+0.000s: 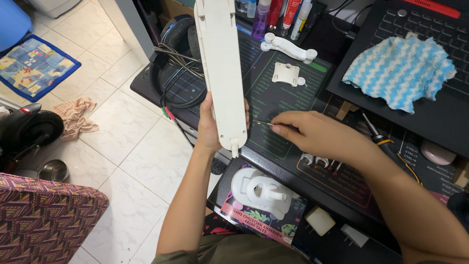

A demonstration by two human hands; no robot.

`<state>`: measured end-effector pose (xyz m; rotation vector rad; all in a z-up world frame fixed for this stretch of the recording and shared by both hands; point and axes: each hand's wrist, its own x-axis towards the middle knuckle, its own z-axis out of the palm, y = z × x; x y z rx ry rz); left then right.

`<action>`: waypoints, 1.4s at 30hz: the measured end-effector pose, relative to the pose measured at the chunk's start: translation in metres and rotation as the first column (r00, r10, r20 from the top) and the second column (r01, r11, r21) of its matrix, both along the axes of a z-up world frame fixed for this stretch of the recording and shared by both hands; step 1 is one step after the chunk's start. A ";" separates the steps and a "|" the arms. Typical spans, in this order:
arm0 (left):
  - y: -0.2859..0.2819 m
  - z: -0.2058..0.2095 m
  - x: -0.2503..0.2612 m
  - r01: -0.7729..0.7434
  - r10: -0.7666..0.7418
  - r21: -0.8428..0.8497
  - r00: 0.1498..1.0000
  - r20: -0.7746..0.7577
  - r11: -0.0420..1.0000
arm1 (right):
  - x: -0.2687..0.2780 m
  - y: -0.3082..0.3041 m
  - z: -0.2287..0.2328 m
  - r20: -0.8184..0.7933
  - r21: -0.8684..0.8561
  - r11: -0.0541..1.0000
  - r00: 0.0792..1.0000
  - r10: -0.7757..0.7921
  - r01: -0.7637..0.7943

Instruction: The person assembles a white LED light fixture by attaching a mounting bracket using a screwdriver and screws. They tighten the screws to secure the bracket to the fixture and then open a drawer to place the assembled unit inside.

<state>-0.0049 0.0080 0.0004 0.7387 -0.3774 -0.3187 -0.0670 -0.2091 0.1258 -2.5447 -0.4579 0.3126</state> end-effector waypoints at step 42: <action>0.001 0.002 -0.003 -0.016 0.016 -0.016 1.000 -0.014 1.000 | 0.015 -0.017 -0.032 0.041 -0.237 0.970 0.998 -0.044 0.053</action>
